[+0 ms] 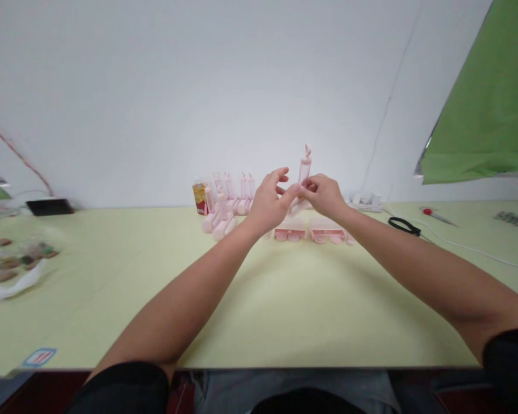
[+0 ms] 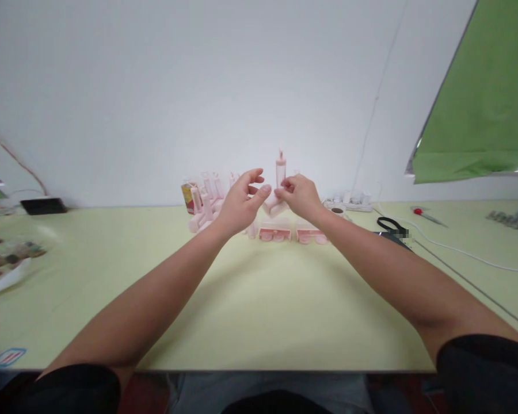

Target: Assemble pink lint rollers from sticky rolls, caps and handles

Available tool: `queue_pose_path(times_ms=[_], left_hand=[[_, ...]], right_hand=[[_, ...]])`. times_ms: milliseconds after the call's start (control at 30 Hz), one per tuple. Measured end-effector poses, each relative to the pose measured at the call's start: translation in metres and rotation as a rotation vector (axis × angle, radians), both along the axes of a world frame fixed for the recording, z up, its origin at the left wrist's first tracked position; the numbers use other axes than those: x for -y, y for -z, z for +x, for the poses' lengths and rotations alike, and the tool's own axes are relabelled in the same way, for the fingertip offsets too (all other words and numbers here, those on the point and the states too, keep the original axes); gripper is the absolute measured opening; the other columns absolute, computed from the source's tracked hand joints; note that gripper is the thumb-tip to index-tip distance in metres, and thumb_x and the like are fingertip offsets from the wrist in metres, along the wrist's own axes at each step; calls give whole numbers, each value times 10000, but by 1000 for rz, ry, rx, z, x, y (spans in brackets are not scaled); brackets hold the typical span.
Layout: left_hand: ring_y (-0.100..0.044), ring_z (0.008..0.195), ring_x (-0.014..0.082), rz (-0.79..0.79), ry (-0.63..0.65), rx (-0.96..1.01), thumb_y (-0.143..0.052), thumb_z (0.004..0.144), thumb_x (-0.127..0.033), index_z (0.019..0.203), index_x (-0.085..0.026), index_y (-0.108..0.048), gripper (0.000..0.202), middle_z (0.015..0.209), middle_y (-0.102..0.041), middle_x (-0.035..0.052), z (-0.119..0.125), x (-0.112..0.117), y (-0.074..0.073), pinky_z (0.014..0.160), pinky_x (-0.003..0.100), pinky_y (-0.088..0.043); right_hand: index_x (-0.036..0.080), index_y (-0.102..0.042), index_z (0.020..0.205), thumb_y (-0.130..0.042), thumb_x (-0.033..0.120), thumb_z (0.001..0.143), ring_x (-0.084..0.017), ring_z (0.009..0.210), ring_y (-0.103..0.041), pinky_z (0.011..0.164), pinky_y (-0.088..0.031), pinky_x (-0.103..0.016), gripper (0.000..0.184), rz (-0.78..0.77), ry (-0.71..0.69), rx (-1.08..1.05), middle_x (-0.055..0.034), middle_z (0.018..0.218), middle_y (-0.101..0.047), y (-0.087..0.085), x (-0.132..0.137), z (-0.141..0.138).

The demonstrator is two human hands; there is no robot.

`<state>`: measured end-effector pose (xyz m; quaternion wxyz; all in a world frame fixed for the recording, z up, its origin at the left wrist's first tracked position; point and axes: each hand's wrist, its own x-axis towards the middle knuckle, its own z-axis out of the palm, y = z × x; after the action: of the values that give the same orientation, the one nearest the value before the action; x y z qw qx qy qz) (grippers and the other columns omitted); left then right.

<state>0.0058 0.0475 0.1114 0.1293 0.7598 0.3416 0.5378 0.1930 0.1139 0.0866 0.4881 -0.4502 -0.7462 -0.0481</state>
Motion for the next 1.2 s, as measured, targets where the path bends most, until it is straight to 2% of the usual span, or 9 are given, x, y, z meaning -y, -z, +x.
queue_pose_path(times_ms=[100, 200, 300, 367, 433, 633, 800, 1200], left_hand=[[-585, 794, 144, -80, -27, -96, -558, 902, -387, 1204, -151, -601, 386, 992, -665, 69, -13, 7, 24, 739, 278, -472], [-580, 750, 143, -180, 52, -266, -530, 911, -360, 1165, -167, -624, 332, 927, -674, 57, -32, 27, 58, 713, 281, -468], [-587, 742, 139, -286, 135, -396, -539, 901, -340, 1179, -180, -622, 331, 979, -675, 67, -55, 45, 90, 703, 278, -470], [-585, 760, 142, -351, 96, -408, -529, 907, -338, 1160, -187, -636, 313, 958, -673, 58, -70, 50, 104, 708, 274, -464], [-567, 735, 137, -420, 67, -383, -517, 917, -346, 1144, -179, -643, 309, 902, -666, 49, -81, 51, 112, 687, 267, -452], [-541, 706, 131, -521, 84, -318, -513, 921, -371, 1118, -158, -659, 324, 824, -648, 38, -89, 42, 117, 658, 254, -429], [-543, 685, 129, -555, 118, -323, -530, 904, -356, 1052, -149, -685, 297, 799, -653, 40, -93, 41, 118, 654, 250, -428], [-532, 678, 124, -602, 123, -308, -541, 893, -348, 976, -152, -696, 263, 778, -643, 40, -97, 34, 117, 652, 239, -427]], right_hand=[[144, -707, 887, -643, 418, 807, -180, 789, -561, 753, -412, -309, 292, -68, 128, -9, -64, 882, -657, -1, -58, 5], [141, -704, 873, -645, 441, 795, -183, 765, -561, 731, -412, -309, 316, -147, 199, -4, -66, 846, -674, 11, -102, 1], [143, -697, 868, -642, 445, 788, -191, 786, -570, 727, -413, -304, 317, -188, 233, 5, -80, 868, -687, 26, -132, -9], [143, -693, 869, -637, 450, 789, -195, 794, -575, 725, -413, -300, 322, -217, 249, 20, -88, 875, -691, 35, -148, -18], [141, -687, 869, -636, 446, 786, -196, 797, -578, 724, -413, -297, 321, -235, 267, 26, -95, 882, -694, 43, -165, -27], [138, -674, 858, -614, 463, 788, -191, 766, -582, 689, -409, -288, 338, -296, 269, -15, -102, 884, -694, 63, -207, -55], [138, -680, 856, -614, 461, 786, -200, 767, -596, 691, -415, -294, 337, -334, 276, 14, -114, 887, -699, 82, -228, -71], [103, -681, 950, -600, 439, 825, -266, 939, -630, 804, -446, -330, 367, -435, 349, 98, -185, 983, -695, 108, -236, -67]])
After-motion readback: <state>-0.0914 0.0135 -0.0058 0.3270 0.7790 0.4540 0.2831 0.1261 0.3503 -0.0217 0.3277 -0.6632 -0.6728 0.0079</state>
